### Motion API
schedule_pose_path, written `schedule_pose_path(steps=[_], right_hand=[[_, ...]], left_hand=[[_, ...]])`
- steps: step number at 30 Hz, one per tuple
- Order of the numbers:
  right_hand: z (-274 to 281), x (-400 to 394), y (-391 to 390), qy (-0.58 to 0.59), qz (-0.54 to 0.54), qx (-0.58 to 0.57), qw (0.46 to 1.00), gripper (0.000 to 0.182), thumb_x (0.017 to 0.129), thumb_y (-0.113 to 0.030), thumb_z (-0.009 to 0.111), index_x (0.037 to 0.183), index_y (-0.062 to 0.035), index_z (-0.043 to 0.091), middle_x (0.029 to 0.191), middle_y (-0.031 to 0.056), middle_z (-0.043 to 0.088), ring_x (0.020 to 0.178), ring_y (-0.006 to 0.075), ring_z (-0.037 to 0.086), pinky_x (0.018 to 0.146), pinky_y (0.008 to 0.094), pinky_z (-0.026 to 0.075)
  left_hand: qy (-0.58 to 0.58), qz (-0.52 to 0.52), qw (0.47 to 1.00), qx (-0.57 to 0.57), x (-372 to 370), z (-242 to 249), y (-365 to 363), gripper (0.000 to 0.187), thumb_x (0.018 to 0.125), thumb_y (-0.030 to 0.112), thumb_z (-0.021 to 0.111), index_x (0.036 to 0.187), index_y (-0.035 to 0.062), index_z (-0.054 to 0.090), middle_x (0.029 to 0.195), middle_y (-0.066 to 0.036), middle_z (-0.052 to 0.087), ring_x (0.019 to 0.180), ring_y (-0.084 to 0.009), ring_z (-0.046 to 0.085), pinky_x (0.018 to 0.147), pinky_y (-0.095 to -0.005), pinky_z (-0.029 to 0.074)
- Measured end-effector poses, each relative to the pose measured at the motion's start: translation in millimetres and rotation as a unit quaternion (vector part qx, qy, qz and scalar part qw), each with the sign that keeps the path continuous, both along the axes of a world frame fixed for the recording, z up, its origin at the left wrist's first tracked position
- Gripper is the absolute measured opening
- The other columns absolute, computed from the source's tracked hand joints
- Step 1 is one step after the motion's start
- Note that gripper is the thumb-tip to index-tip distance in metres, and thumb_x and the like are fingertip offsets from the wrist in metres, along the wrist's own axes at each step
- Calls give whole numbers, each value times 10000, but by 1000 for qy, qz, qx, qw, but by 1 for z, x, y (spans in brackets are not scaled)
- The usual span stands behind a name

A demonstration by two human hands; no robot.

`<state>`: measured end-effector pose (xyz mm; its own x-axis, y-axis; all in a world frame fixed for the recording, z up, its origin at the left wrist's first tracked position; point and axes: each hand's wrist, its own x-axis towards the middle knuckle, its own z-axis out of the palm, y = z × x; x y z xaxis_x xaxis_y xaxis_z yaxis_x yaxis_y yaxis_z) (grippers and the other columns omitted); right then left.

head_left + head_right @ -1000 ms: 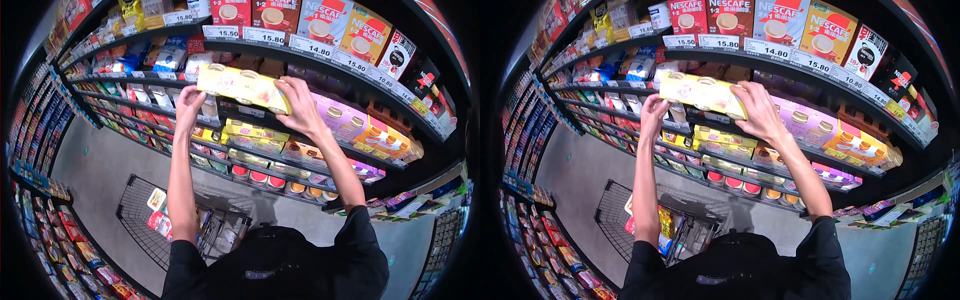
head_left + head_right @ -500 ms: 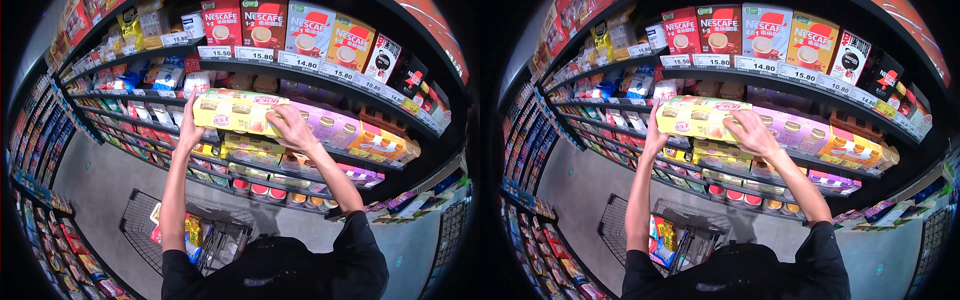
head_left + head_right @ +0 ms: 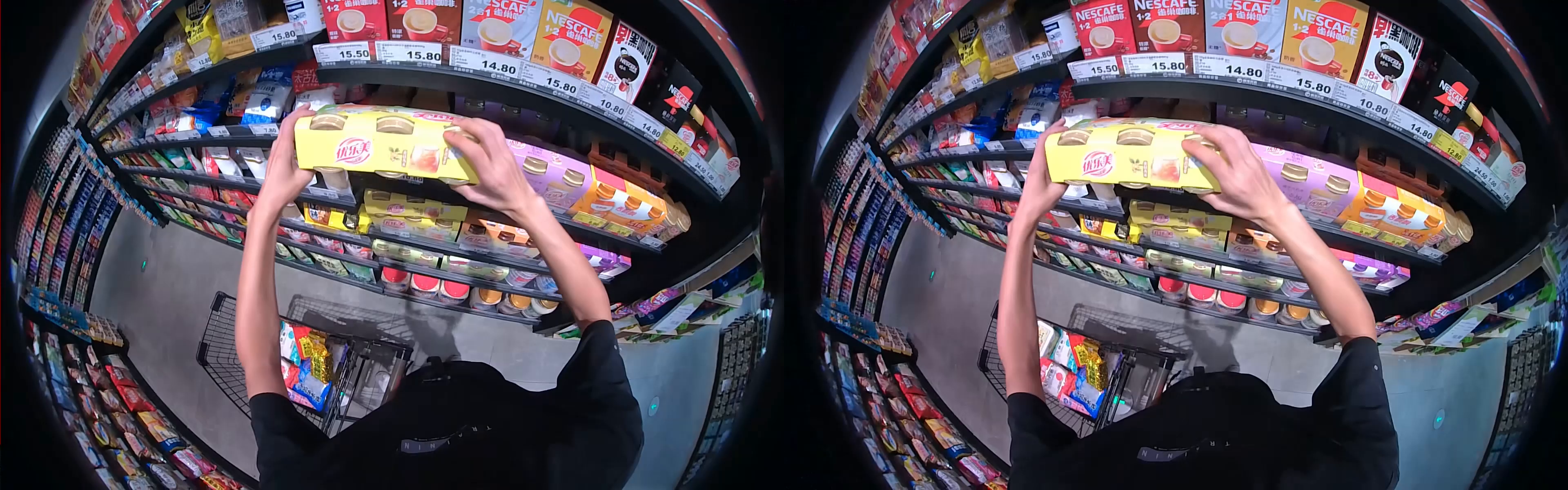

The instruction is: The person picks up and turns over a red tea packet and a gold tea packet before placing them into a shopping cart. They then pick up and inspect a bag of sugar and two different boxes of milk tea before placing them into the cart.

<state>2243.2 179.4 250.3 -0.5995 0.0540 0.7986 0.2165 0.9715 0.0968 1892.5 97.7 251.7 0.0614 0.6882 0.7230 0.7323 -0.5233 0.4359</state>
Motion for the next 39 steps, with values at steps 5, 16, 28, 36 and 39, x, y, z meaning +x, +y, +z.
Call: schedule_pose_path(steps=[5,16,28,36,39], right_hand=[[28,1,-9,-18,2,-49,999,793,574,-88,796,1303,-42,488,1271,174,496,1179,387,486,1015,471,426],[56,11,-5,-61,77,-405,909,819,644,-189,818,1364,-27,462,1266,132,556,1148,203,558,1004,334,453],[-79,6,-52,207,89,-703,674,852,771,-112,808,1458,-40,310,1268,129,563,1168,195,551,981,334,455],[-144,32,-88,306,156,-784,517,751,944,-263,618,1541,-125,184,1466,113,403,1365,226,370,1120,365,296],[-147,38,-95,306,136,-788,517,758,944,-272,621,1547,-124,186,1482,106,385,1373,231,363,1120,362,305]], left_hand=[[-47,-37,991,-120,7,25,-23,767,703,-38,741,1370,54,374,1353,-167,518,1283,-259,486,1079,-365,369],[-403,-172,866,-242,-6,-30,-32,776,792,265,735,1428,23,363,1349,-123,532,1216,-227,539,1042,-378,418],[-635,-65,723,-265,61,-155,-69,533,950,345,575,1329,-21,500,1264,-156,620,1127,-240,621,1001,-366,475],[-617,-80,727,-291,73,-181,-80,529,916,280,647,1334,22,452,1214,-104,605,1079,-170,614,934,-314,492],[-610,-73,734,-290,90,-169,-86,552,909,295,656,1332,7,448,1203,-104,609,1077,-167,611,945,-312,478]])
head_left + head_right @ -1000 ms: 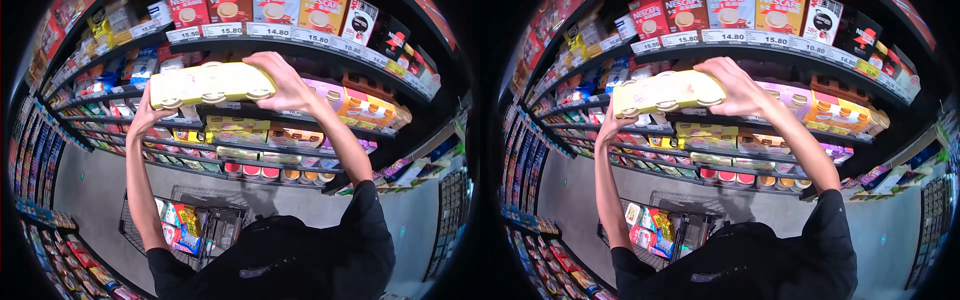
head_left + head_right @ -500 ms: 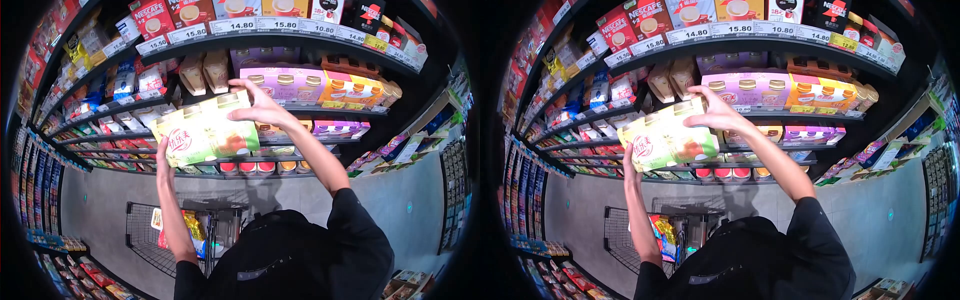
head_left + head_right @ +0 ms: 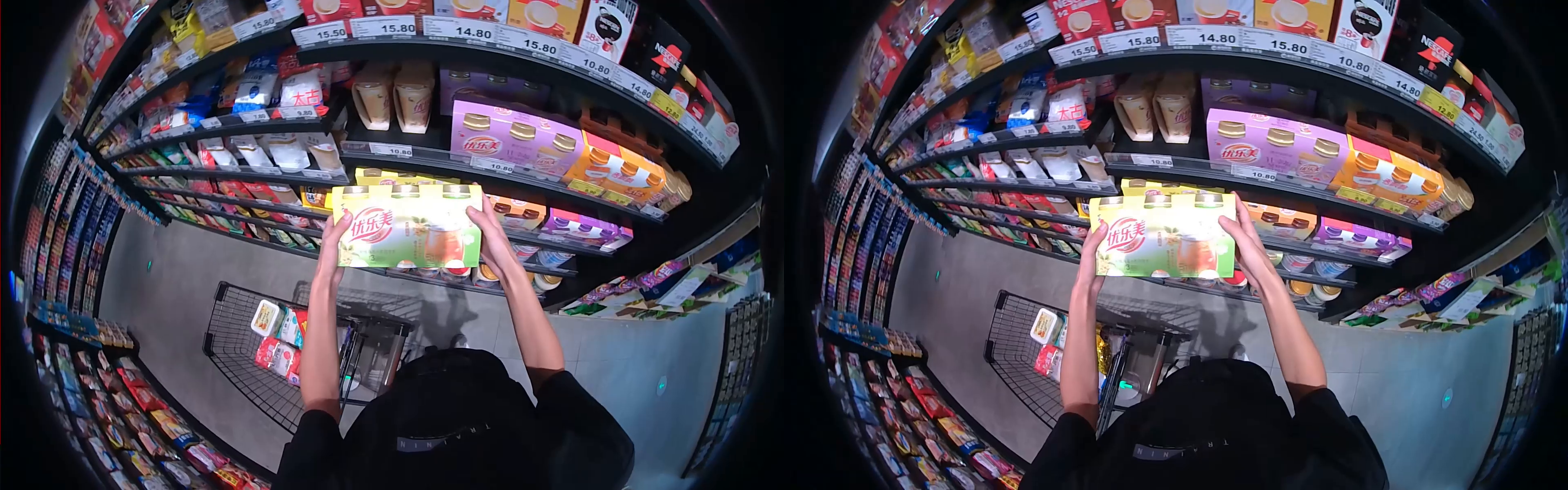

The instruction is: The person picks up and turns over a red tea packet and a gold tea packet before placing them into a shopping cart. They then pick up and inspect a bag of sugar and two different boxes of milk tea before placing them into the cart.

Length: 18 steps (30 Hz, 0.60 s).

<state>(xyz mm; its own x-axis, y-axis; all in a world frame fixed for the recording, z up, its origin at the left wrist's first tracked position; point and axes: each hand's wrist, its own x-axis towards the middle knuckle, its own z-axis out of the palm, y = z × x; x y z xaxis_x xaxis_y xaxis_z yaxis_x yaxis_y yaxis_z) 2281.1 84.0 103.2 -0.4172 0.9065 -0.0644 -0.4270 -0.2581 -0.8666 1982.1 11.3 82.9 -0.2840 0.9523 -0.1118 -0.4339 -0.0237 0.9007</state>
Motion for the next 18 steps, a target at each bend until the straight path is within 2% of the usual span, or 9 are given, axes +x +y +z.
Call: schedule_pose_path(steps=[5,18], right_hand=[[7,8,-11,-28,-22,-5,999,723,953,-282,620,1536,-110,229,1478,93,396,1341,213,412,1092,335,348],[8,11,-21,-34,-32,1,999,697,955,-274,620,1512,-65,257,1491,102,381,1332,200,421,1084,318,359]], left_hand=[[4,-5,1000,-16,11,5,-9,581,912,330,659,1337,0,439,1210,-115,604,1089,-171,601,954,-317,465],[16,-23,999,-40,15,14,-24,673,917,416,644,1387,2,399,1291,-131,563,1175,-180,557,997,-328,428]])
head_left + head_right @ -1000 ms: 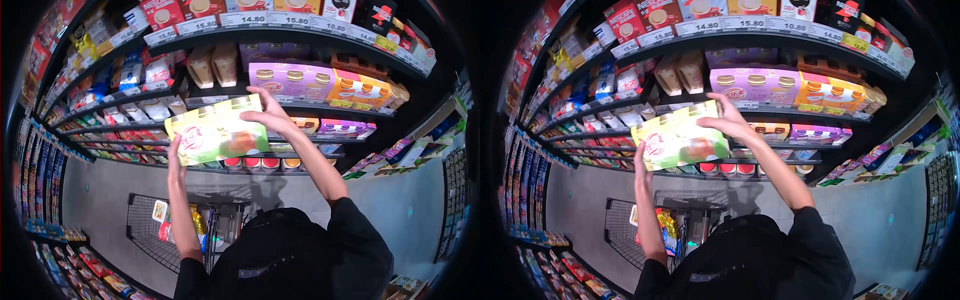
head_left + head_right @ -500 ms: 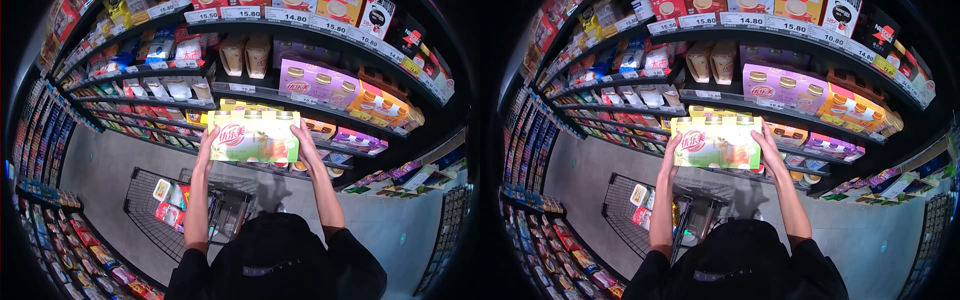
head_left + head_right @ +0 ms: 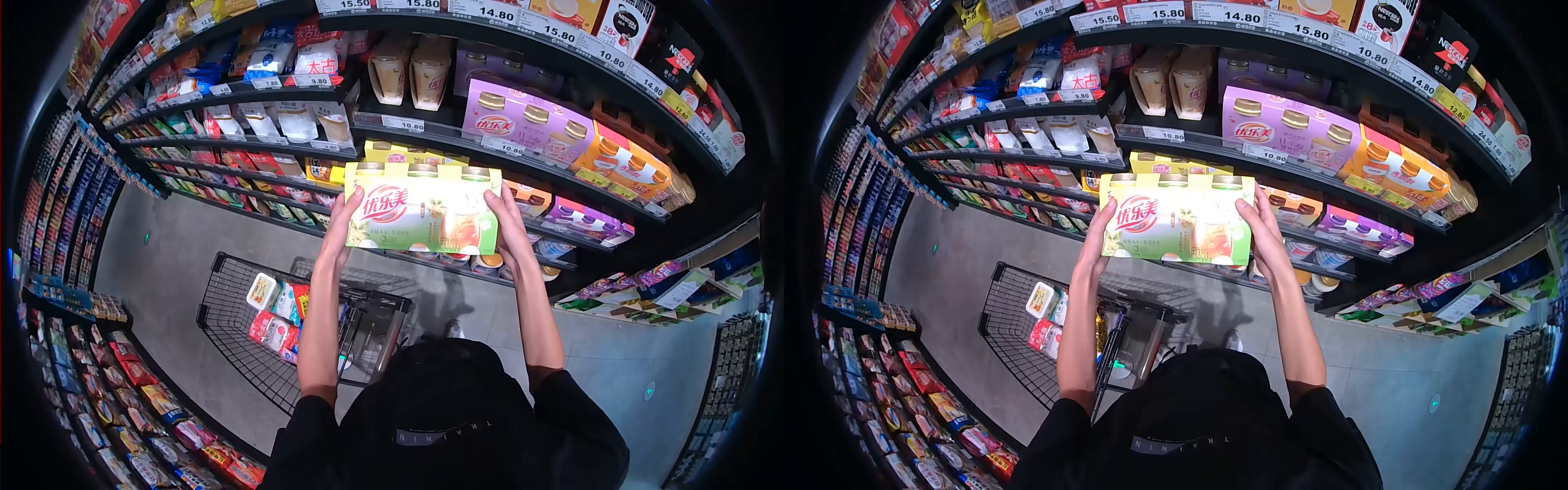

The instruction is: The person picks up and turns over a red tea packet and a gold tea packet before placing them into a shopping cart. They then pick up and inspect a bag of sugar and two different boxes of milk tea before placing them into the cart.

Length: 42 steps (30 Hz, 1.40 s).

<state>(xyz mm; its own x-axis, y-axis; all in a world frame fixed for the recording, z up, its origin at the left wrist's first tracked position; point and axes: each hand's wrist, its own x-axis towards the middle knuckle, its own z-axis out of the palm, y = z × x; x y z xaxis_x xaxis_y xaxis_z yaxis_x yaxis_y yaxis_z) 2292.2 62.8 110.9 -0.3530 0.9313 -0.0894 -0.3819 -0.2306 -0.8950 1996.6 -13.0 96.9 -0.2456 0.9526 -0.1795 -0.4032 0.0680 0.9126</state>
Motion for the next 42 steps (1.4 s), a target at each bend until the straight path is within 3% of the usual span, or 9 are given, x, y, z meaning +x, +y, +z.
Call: schedule_pose_path(steps=[5,20,21,27,31,33,36,40,42], right_hand=[[1,3,-6,20,10,-2,1000,693,951,-274,626,1503,-62,265,1469,107,399,1326,207,428,1078,323,367],[7,5,-16,21,23,11,999,646,962,-258,604,1490,-67,284,1396,118,478,1257,203,502,1003,321,446],[6,6,-17,23,22,2,999,639,963,-258,602,1485,-62,289,1388,120,485,1255,201,502,1004,322,445],[11,3,-24,9,18,-9,1000,610,968,-272,587,1465,-47,314,1369,121,504,1233,194,519,1006,318,439],[14,-3,-29,2,4,-18,1000,596,967,-282,587,1447,-37,332,1362,122,509,1223,197,528,1008,322,443],[13,-6,-31,6,8,-13,1000,593,966,-285,587,1442,-34,338,1359,122,511,1222,198,529,1007,325,446],[9,-11,-31,12,16,-15,1000,587,964,-288,590,1438,-40,346,1351,124,515,1219,203,533,1004,332,453],[7,-18,-35,3,1,-15,1000,561,955,-298,586,1414,-50,379,1336,125,529,1207,215,547,1010,350,455],[6,-20,-35,-5,-1,-6,1000,538,948,-316,582,1389,-57,413,1327,125,541,1196,223,558,1019,363,452]], left_hand=[[-1,-3,1000,2,-4,-7,-1,591,985,496,503,1323,13,457,1246,-96,571,1131,-157,559,988,-325,433],[8,10,1000,21,-3,-13,-9,603,983,505,505,1309,-1,463,1241,-91,534,1155,-150,512,1006,-324,396],[31,-4,999,20,-10,-23,-7,681,981,525,491,1441,34,385,1361,-119,544,1214,-186,554,1027,-336,432],[10,-1,999,35,-12,-30,-11,804,949,651,420,1471,43,358,1411,-125,510,1252,-205,531,1045,-351,411],[4,-16,1000,13,-9,-4,-22,827,948,686,357,1465,41,374,1414,-124,511,1254,-205,531,1042,-352,411],[2,-43,999,24,-13,-1,-24,851,969,676,303,1474,-7,333,1489,-155,401,1354,-229,400,1104,-361,309],[-13,-67,996,52,-17,10,-31,828,977,662,304,1465,-5,352,1493,-152,399,1347,-225,406,1099,-360,315],[-49,-63,995,61,-25,2,-32,770,995,617,333,1442,-8,374,1433,-131,455,1300,-212,442,1088,-351,320],[4,0,997,74,-30,-19,-28,697,992,586,392,1363,-4,419,1294,-102,517,1198,-190,488,1047,-337,347]])
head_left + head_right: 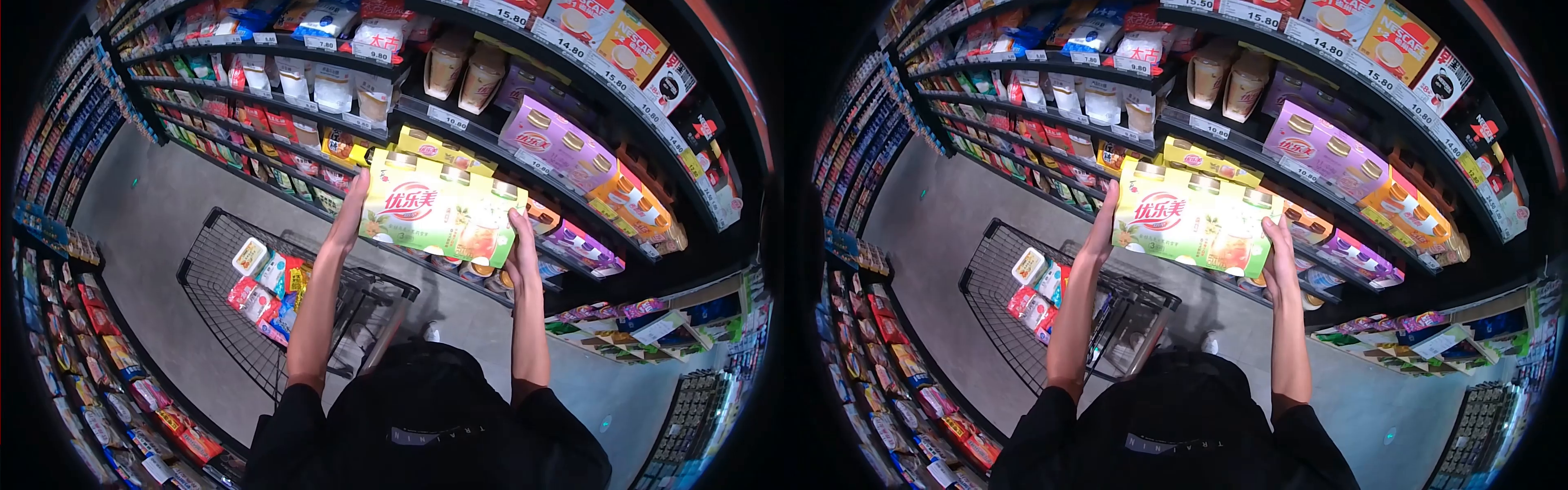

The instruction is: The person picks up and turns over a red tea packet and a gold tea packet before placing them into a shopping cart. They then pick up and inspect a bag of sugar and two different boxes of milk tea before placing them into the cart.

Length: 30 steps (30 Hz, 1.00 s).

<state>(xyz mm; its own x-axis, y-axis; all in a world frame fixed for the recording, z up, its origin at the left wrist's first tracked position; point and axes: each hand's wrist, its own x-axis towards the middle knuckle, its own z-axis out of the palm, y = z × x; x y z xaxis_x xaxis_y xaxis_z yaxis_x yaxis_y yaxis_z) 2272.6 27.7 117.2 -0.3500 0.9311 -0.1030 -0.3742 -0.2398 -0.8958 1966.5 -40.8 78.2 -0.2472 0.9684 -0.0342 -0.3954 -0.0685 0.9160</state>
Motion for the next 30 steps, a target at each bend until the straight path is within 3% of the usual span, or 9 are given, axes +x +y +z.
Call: schedule_pose_path(steps=[2,8,16,20,23,26,28,29,30], right_hand=[[-1,1,2,25,16,8,1000,589,954,-231,580,1454,-49,326,1359,123,511,1233,218,528,1029,349,439],[4,0,2,36,20,27,999,601,954,-197,563,1477,-62,299,1385,131,495,1257,226,515,1051,351,423],[-1,-1,4,39,29,19,999,601,945,-191,584,1464,-50,316,1361,124,513,1227,214,533,1031,338,436],[-24,-2,14,-18,12,-8,1000,571,943,-236,599,1417,-15,368,1318,120,532,1214,218,525,1018,361,436],[-35,-8,17,-73,23,-45,996,498,966,-281,566,1358,-8,426,1263,132,575,1142,244,596,977,377,492],[-44,-33,7,-68,65,-93,991,516,973,-314,559,1354,10,433,1287,149,573,1159,253,595,982,385,495],[-51,-55,1,-102,110,-89,985,514,973,-312,561,1361,-1,434,1304,142,560,1167,239,585,991,372,482],[-60,-66,3,-119,138,-99,978,511,974,-308,561,1367,-8,432,1309,135,554,1175,231,576,996,365,474],[-69,-76,3,-136,163,-108,971,509,974,-304,561,1373,-14,430,1314,129,548,1183,224,567,1001,358,465]], left_hand=[[21,16,1000,2,3,3,-5,650,984,564,431,1324,11,424,1235,-92,518,1155,-178,493,1024,-329,358],[35,33,999,-11,14,24,-18,544,953,495,533,1259,58,423,1163,-99,521,1105,-155,494,979,-318,380],[29,41,999,-8,10,14,-16,534,961,476,545,1268,51,443,1163,-96,539,1118,-151,499,981,-315,387],[78,83,993,-35,9,4,-19,442,978,424,541,1193,38,525,1133,-77,557,1093,-138,505,987,-306,381],[81,80,992,-48,8,-29,-32,393,1016,404,476,1193,63,558,1218,-50,527,1186,-153,471,1045,-314,346],[-35,36,991,-121,-1,-51,-68,594,932,461,615,1326,68,405,1264,-116,509,1216,-180,458,1041,-328,352],[13,37,993,-115,-10,-66,-99,760,865,440,714,1383,54,314,1281,-133,502,1214,-196,474,1030,-329,373],[-7,84,991,-106,-12,-76,-112,804,815,322,793,1394,34,315,1303,-128,502,1220,-206,495,1035,-334,393],[-13,93,990,-108,-16,-87,-127,804,815,322,793,1394,34,315,1303,-128,502,1220,-206,495,1035,-334,393]])
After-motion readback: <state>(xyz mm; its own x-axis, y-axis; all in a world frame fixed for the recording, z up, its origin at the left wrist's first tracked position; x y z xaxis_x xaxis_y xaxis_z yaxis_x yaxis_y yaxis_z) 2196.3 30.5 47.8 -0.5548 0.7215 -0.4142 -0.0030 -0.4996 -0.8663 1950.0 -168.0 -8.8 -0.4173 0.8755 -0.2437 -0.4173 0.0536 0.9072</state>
